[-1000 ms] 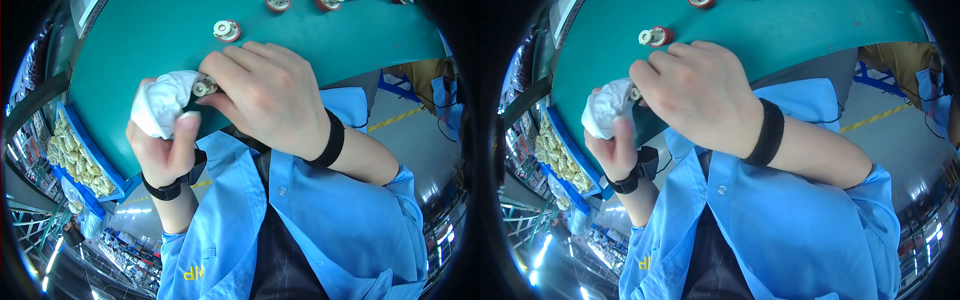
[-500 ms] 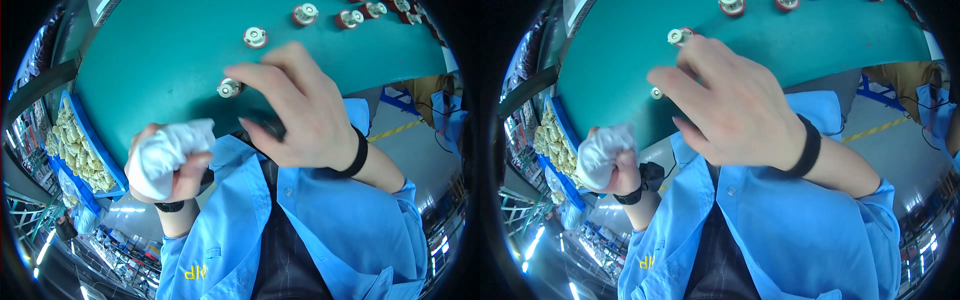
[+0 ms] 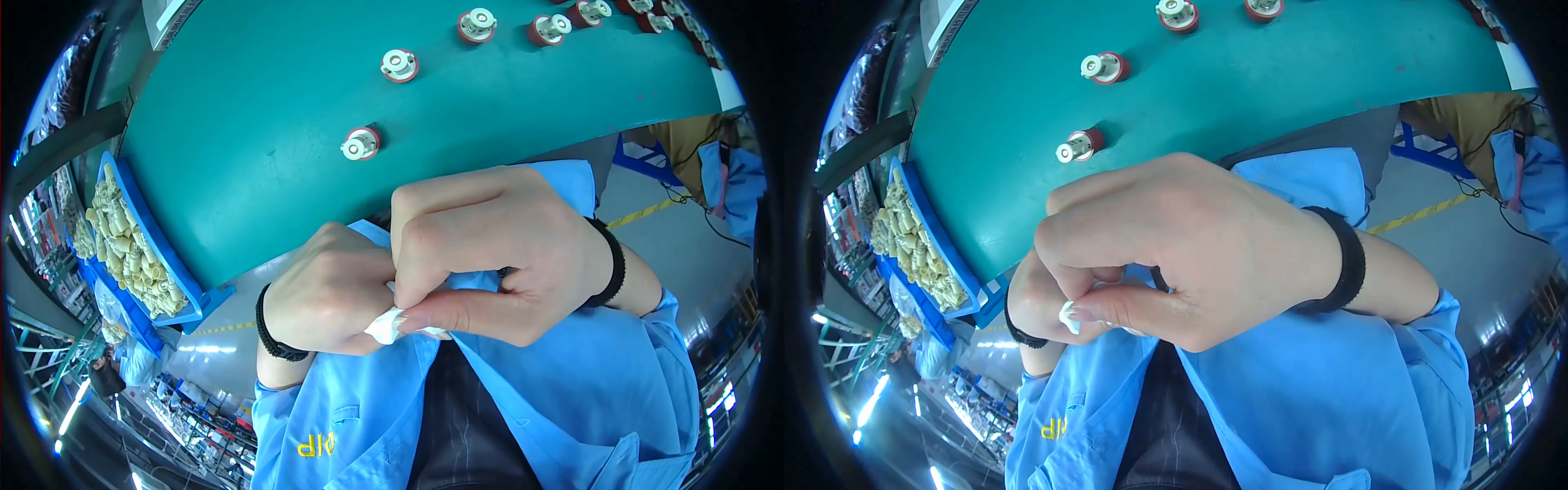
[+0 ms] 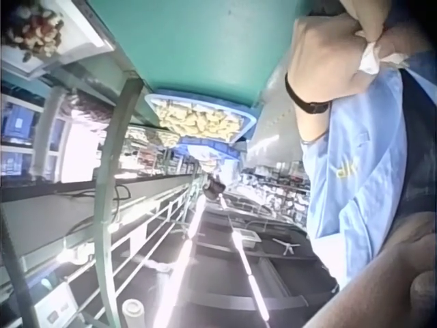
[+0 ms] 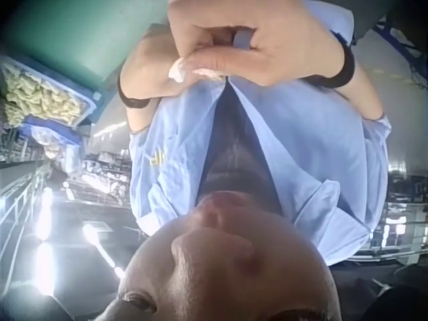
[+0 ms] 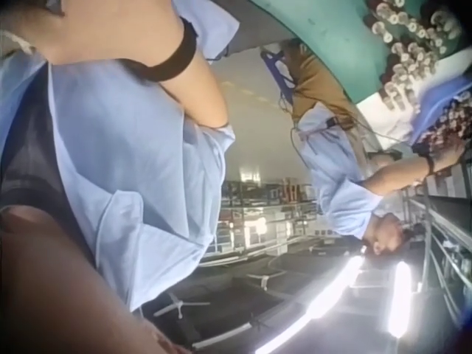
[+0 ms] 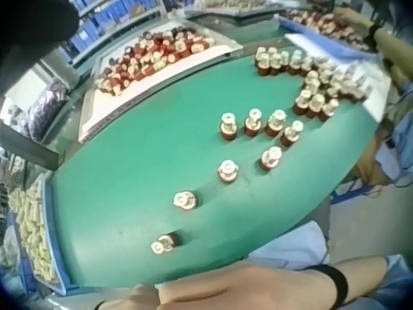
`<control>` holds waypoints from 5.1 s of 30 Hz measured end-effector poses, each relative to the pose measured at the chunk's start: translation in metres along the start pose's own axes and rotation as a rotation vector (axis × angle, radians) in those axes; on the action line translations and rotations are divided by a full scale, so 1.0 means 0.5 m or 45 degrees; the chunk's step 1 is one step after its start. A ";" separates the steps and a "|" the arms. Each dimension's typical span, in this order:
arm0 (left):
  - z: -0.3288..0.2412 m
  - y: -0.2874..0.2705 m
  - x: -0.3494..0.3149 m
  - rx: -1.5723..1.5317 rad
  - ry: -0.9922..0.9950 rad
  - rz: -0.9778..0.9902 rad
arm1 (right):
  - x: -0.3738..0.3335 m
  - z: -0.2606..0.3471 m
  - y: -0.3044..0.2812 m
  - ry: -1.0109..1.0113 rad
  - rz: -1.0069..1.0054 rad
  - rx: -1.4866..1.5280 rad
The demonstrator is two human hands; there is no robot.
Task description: The person wipes red and white components with a cloth, arranges them on the table, and then gathers them to place into a tray. They then pick up more components from a different tray to continue wiping and arranging them.
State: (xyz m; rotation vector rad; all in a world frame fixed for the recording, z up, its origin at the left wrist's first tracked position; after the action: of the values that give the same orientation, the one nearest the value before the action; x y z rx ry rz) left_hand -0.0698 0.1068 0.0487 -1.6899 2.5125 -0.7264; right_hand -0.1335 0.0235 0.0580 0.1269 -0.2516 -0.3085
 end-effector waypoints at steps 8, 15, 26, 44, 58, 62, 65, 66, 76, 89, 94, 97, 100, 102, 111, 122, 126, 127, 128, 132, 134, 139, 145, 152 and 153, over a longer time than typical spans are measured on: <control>-0.008 0.038 0.025 -0.252 -0.045 -0.083 | -0.005 0.001 -0.014 -0.013 -0.142 -0.162; -0.031 0.001 0.001 0.009 0.246 -0.356 | -0.023 -0.007 0.003 -0.086 -0.022 -0.402; -0.062 -0.041 0.039 0.615 0.159 -0.454 | -0.034 -0.038 0.014 0.150 -0.054 -0.224; -0.028 -0.080 -0.040 -0.167 -0.104 -0.734 | -0.043 -0.053 -0.010 0.239 0.181 -0.366; 0.027 -0.108 -0.096 0.062 -0.336 -0.983 | 0.000 -0.064 -0.032 0.338 -0.369 -1.134; 0.043 -0.113 -0.098 0.225 -0.404 -0.814 | 0.019 -0.084 -0.013 0.283 -0.348 -1.263; 0.057 -0.122 -0.099 0.246 -0.436 -0.795 | 0.027 -0.092 -0.008 0.238 -0.353 -1.251; 0.060 -0.124 -0.092 0.240 -0.410 -0.739 | 0.029 -0.095 -0.005 0.215 -0.354 -1.246; 0.072 -0.122 -0.057 0.473 -0.360 -0.376 | 0.030 -0.103 -0.003 -0.037 -0.546 -1.399; 0.062 -0.128 -0.055 0.720 -0.272 -0.313 | 0.030 -0.098 -0.003 -0.081 -0.586 -1.380; 0.054 -0.130 -0.061 0.962 -0.391 -0.212 | 0.028 -0.103 -0.003 -0.081 -0.584 -1.370; 0.056 -0.127 -0.069 0.784 -0.402 -0.263 | 0.027 -0.103 -0.004 -0.093 -0.576 -1.372; 0.054 -0.132 -0.078 0.752 -0.349 -0.333 | 0.027 -0.102 -0.003 -0.102 -0.568 -1.364; 0.054 -0.128 -0.073 0.757 -0.331 -0.327 | 0.026 -0.103 -0.001 -0.111 -0.558 -1.345; 0.059 -0.120 -0.051 0.708 -0.229 -0.283 | 0.023 -0.106 -0.008 -0.083 -0.609 -1.283; 0.055 -0.092 -0.044 0.761 -0.214 -0.361 | 0.019 -0.105 -0.007 -0.153 -0.652 -1.260; 0.050 -0.101 -0.073 0.721 -0.285 -0.422 | 0.019 -0.107 -0.004 -0.143 -0.643 -1.265; 0.047 -0.105 -0.079 0.738 -0.307 -0.448 | 0.020 -0.108 -0.005 -0.142 -0.644 -1.264; 0.046 -0.108 -0.082 0.754 -0.330 -0.473 | 0.020 -0.107 -0.006 -0.152 -0.655 -1.260; 0.026 -0.094 -0.057 0.827 -0.240 -0.444 | 0.020 -0.106 -0.006 -0.166 -0.665 -1.248; 0.037 -0.086 -0.052 0.809 -0.245 -0.465 | 0.021 -0.107 -0.006 -0.154 -0.652 -1.250; 0.048 -0.093 -0.075 0.757 -0.320 -0.559 | 0.021 -0.103 -0.006 -0.167 -0.663 -1.258; 0.041 -0.115 -0.084 0.933 -0.350 -0.491 | 0.019 -0.107 -0.008 -0.149 -0.650 -1.238; 0.038 -0.107 -0.102 0.824 -0.208 -0.543 | 0.018 -0.097 -0.013 -0.106 -0.515 -1.162; 0.038 -0.108 -0.103 0.826 -0.209 -0.547 | 0.019 -0.097 -0.013 -0.072 -0.456 -1.137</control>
State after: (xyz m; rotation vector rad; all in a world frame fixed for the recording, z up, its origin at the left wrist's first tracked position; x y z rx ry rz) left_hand 0.0036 0.1289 0.0412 -1.9103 1.5531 -1.2010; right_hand -0.1139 0.0188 0.0122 -0.7269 -0.1270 -0.7531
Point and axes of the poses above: each hand's wrist, its own x-axis towards the middle knuckle, its own y-axis out of the palm, z = x × y, the point moved 8 cm from there along x, towards the middle knuckle, and after that the axes turned 8 degrees about y, right-handed, at the moved point
